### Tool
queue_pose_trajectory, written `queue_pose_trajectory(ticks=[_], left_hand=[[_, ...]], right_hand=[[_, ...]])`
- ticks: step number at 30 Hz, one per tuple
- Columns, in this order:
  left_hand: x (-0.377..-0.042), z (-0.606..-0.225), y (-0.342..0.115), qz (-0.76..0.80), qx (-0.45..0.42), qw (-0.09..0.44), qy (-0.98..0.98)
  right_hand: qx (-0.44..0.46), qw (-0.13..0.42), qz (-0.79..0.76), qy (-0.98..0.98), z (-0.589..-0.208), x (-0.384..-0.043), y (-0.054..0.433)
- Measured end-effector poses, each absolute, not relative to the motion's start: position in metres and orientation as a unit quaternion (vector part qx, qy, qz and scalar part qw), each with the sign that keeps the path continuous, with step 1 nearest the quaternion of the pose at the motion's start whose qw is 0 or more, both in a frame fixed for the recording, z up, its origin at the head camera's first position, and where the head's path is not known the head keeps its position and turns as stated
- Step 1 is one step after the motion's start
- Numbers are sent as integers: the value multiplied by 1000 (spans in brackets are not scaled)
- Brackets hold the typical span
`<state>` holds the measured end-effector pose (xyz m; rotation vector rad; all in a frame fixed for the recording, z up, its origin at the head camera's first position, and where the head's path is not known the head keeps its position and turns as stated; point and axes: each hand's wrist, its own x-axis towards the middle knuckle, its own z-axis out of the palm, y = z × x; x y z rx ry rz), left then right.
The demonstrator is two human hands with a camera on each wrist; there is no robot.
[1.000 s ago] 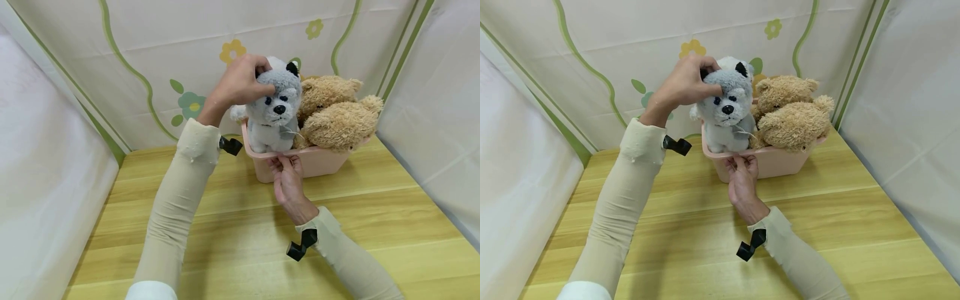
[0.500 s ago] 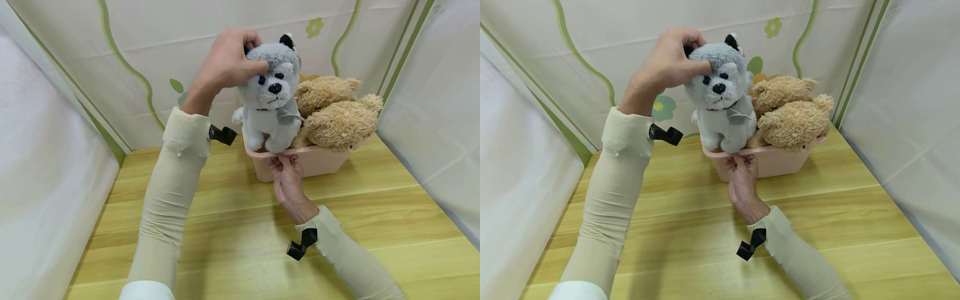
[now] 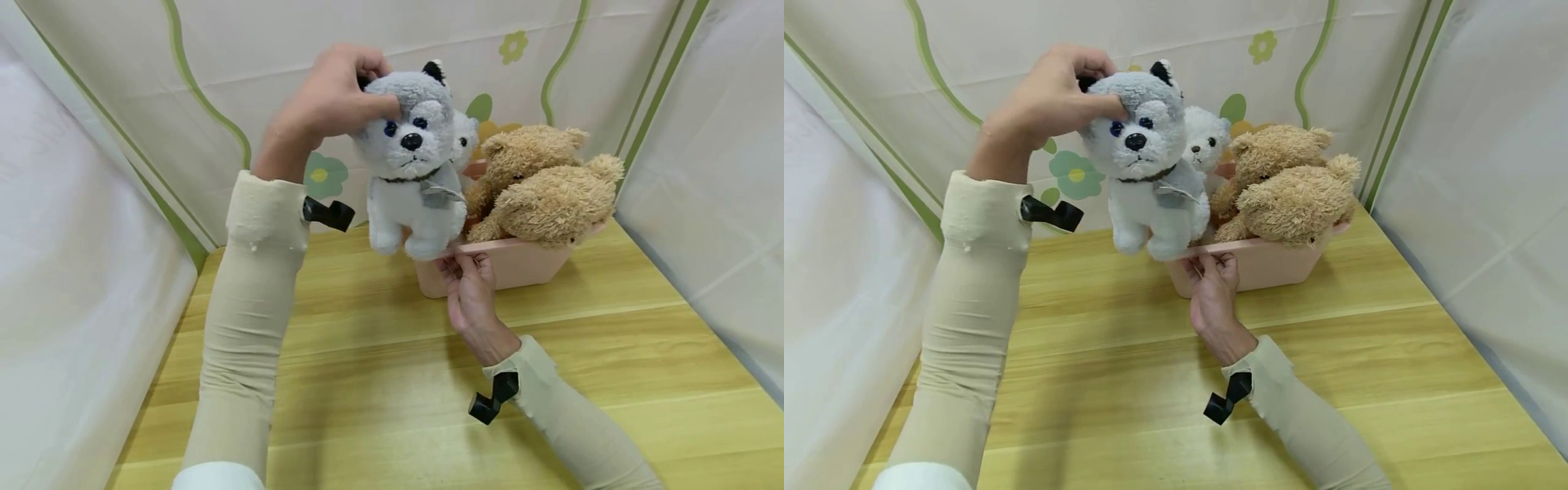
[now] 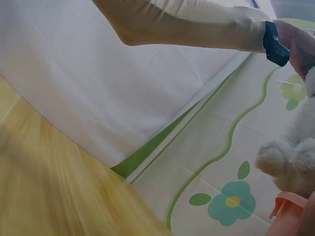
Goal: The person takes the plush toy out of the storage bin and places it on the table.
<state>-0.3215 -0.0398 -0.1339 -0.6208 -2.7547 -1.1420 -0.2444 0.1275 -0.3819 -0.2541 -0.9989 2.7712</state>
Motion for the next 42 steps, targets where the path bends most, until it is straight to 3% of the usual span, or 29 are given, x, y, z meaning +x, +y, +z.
queue_pose_trajectory(ticks=[11, 29, 42], left_hand=[[-325, -128, -87, -359, -185, 20, -914], [-334, -134, -168, -464, -143, 1, -874], [-345, -160, -205, -384, -87, -4, -919]], right_hand=[[-102, 92, 935, -326, -380, -245, 129], [-110, 89, 935, -324, -379, -243, 130], [-107, 89, 932, -334, -380, -242, 131]])
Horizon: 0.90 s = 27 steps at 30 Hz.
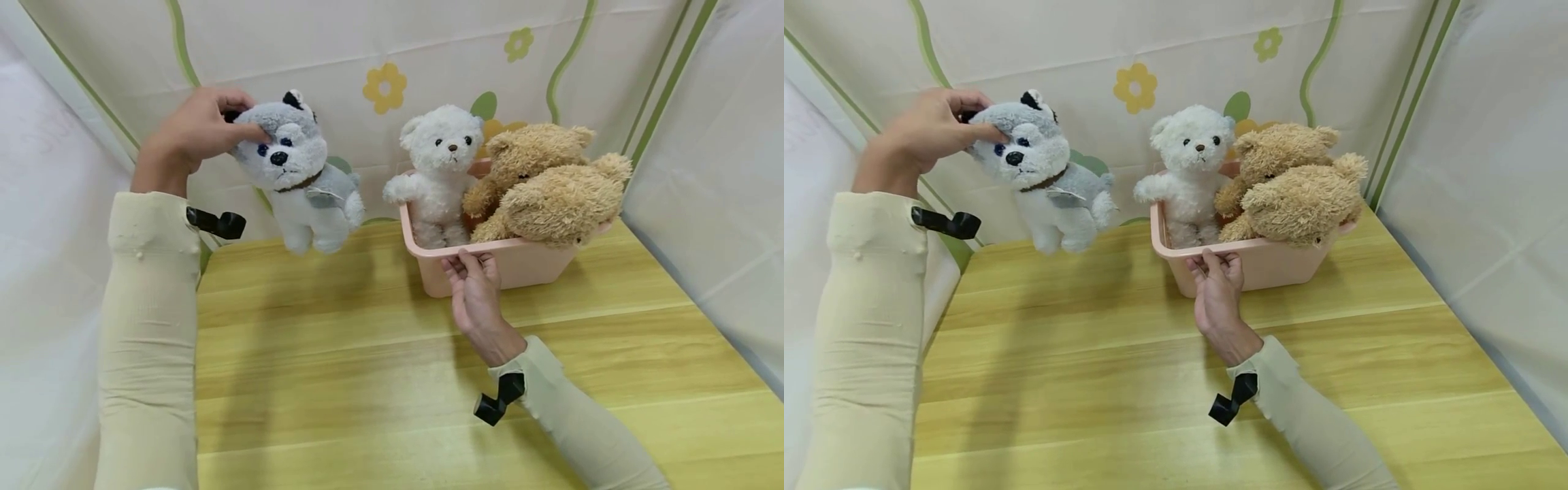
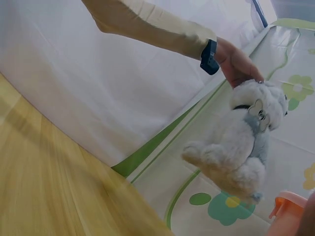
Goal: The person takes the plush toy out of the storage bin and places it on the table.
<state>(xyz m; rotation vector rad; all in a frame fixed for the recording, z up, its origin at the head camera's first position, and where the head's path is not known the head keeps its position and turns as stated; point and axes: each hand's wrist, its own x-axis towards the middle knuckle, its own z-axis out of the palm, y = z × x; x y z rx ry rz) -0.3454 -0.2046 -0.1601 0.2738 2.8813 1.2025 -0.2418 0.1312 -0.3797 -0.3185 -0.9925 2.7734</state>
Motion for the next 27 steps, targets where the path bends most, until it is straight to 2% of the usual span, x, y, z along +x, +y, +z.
queue_pose_trajectory(ticks=[10, 27], left_hand=[[-358, -187, -230, 298, 39, -3, 954], [-367, -225, -249, 231, 42, -23, 972]], right_hand=[[-109, 91, 932, -333, -380, -241, 131], [-109, 90, 929, -342, -381, -241, 132]])
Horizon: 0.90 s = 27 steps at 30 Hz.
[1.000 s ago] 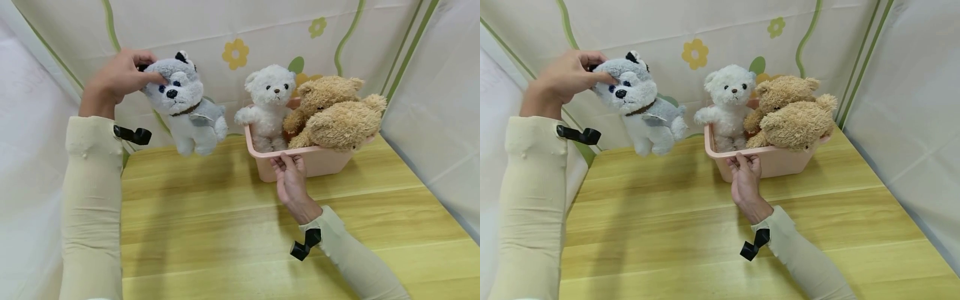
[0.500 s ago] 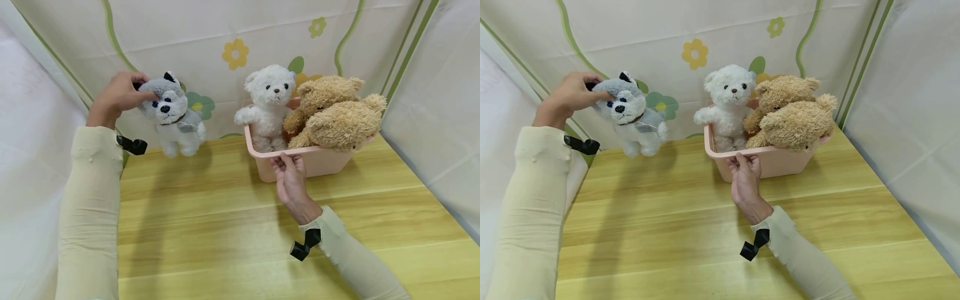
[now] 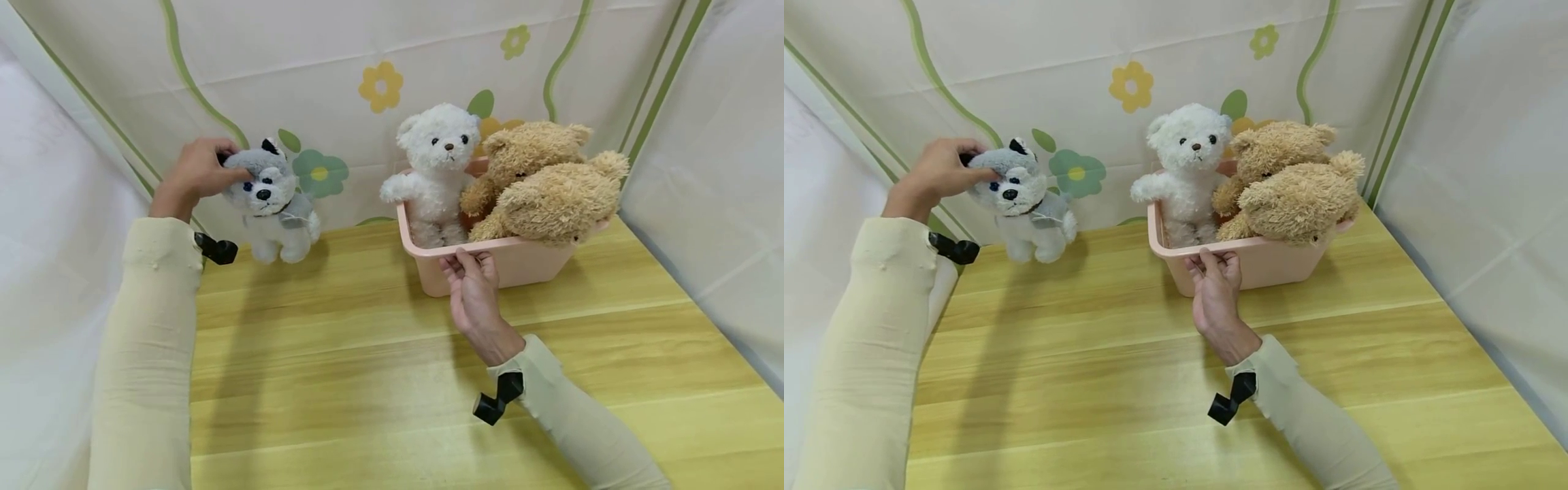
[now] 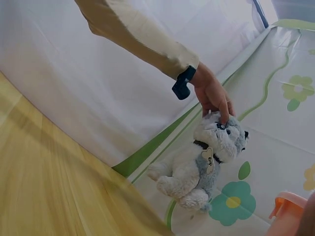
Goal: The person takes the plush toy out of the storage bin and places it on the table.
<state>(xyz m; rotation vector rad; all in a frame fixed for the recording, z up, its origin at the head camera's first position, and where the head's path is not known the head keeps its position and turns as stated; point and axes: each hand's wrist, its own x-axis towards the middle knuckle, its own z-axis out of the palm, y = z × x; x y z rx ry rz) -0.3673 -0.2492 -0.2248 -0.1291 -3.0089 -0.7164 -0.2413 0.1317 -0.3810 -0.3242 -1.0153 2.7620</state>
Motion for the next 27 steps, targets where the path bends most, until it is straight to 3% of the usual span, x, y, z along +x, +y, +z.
queue_pose_trajectory(ticks=[27], left_hand=[[-365, -261, -284, -199, -38, 13, -979]], right_hand=[[-105, 89, 928, -346, -380, -240, 132]])
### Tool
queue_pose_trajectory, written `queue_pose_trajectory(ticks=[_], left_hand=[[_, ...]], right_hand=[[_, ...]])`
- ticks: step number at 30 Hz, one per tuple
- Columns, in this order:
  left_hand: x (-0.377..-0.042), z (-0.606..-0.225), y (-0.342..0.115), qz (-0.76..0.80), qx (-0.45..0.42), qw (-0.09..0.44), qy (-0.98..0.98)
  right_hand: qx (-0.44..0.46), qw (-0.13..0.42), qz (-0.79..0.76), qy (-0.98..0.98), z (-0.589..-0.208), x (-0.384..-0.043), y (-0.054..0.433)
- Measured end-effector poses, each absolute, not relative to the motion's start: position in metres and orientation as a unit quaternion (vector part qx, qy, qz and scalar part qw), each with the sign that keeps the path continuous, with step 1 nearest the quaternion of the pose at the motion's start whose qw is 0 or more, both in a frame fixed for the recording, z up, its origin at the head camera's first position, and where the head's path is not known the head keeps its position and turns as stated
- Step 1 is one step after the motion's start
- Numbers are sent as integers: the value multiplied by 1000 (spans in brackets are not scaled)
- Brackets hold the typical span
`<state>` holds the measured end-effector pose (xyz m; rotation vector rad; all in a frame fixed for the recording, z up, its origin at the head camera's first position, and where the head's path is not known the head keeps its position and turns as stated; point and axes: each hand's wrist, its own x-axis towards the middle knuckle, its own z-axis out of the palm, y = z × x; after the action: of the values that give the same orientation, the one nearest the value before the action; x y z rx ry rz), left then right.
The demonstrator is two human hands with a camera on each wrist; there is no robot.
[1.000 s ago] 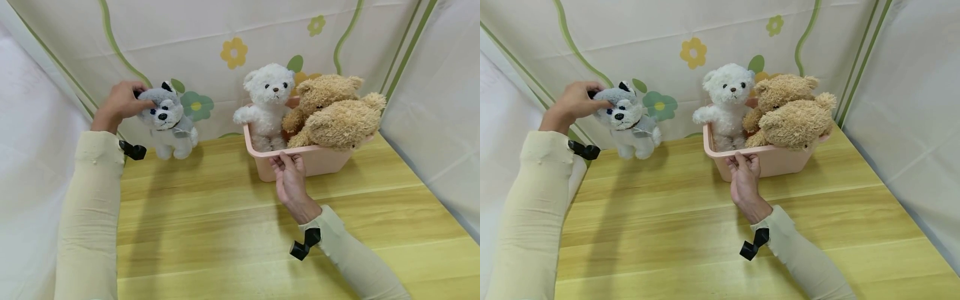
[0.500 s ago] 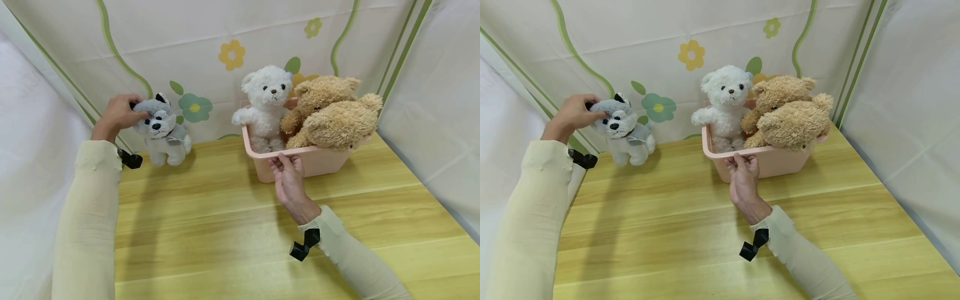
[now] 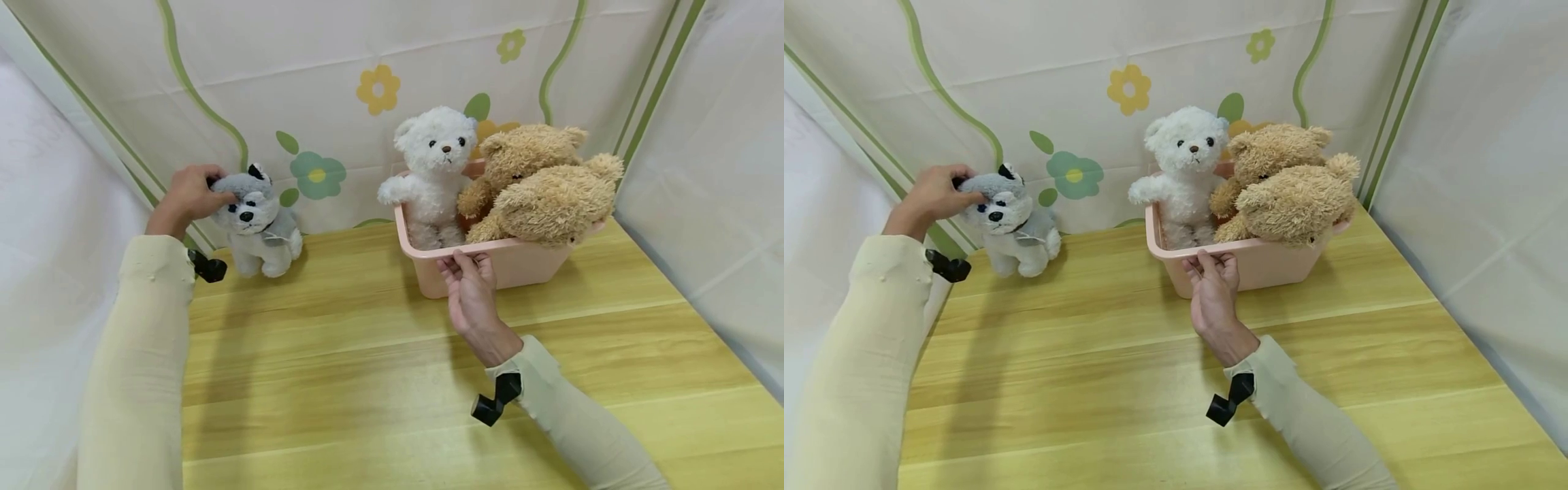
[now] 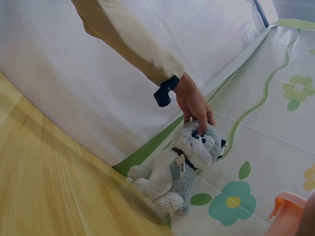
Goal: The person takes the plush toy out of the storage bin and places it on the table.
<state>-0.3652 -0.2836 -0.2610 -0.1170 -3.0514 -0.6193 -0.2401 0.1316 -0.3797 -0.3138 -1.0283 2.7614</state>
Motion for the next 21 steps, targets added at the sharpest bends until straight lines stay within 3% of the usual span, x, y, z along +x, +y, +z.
queue_pose_trajectory(ticks=[16, 21], left_hand=[[-361, -277, -310, -178, -42, 36, -983], [-359, -282, -314, -183, -33, 21, -982]], right_hand=[[-110, 87, 926, -351, -379, -240, 131], [-114, 87, 926, -350, -380, -241, 132]])
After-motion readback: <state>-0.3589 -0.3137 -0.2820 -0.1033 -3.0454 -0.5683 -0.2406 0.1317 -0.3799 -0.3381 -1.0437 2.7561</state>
